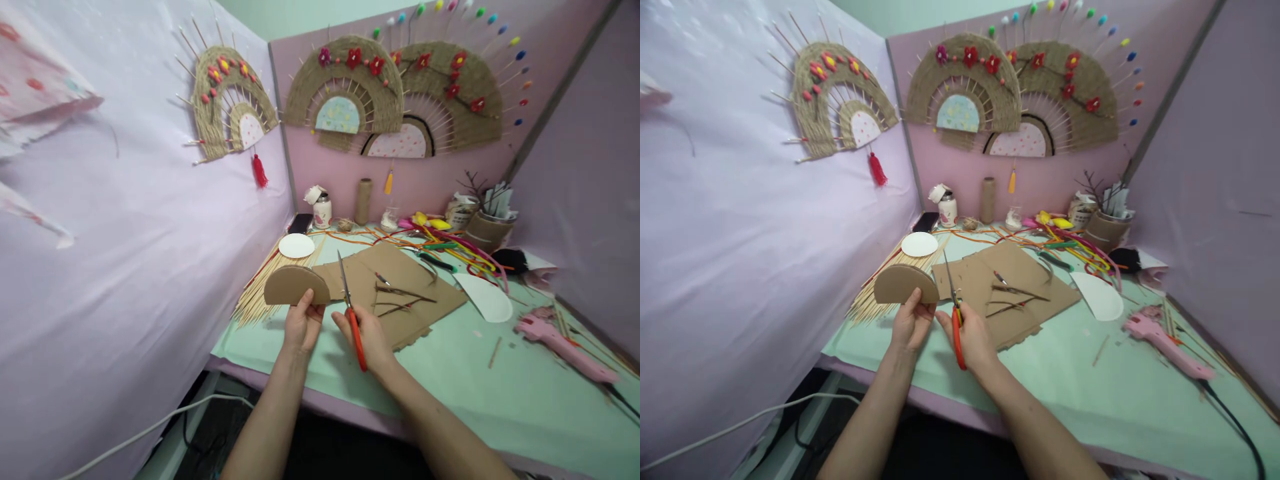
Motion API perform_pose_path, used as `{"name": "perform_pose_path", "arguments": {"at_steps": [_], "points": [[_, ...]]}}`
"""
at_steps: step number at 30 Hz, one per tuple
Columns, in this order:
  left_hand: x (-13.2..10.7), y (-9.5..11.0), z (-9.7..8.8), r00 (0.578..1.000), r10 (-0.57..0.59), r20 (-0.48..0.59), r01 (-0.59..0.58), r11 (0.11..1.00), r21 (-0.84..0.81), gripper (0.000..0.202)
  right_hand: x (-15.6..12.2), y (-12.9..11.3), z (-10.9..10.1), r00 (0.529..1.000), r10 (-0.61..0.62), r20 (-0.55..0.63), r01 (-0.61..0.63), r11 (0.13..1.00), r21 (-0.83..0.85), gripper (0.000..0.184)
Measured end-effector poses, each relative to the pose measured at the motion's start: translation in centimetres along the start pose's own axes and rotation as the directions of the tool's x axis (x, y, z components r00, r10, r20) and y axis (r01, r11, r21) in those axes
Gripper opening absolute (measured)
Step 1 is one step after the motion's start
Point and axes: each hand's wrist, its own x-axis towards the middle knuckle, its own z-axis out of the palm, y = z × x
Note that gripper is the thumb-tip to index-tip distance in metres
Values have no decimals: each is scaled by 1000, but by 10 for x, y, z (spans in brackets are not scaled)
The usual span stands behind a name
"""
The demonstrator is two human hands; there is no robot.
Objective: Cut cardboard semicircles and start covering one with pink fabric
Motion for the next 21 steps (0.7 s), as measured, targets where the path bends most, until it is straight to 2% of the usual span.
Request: {"name": "perform_pose_path", "arguments": {"at_steps": [5,11,13,16,19,21], "points": [[4,-1,-3,999,22,-35,-21,999,40,24,-1,0,3,1000,-28,-4,28,999,18,41],[9,2,-4,986,21,-162,-23,1000,-11,17,1,-4,-7,998,-21,-58,22,999,24,42],[10,4,-5,983,33,-183,-39,999,-26,19,5,-2,-21,996,11,-90,-13,1000,-19,43],[11,6,-6,974,42,-223,-51,998,-34,20,20,6,-53,990,84,-111,-103,978,-181,42],[10,7,-6,968,28,-249,-34,999,-23,21,51,16,-93,980,182,-78,-198,881,-430,41],[9,7,-5,969,22,-246,-26,1000,-15,22,79,23,-116,982,170,-87,-189,794,-578,40]]}}
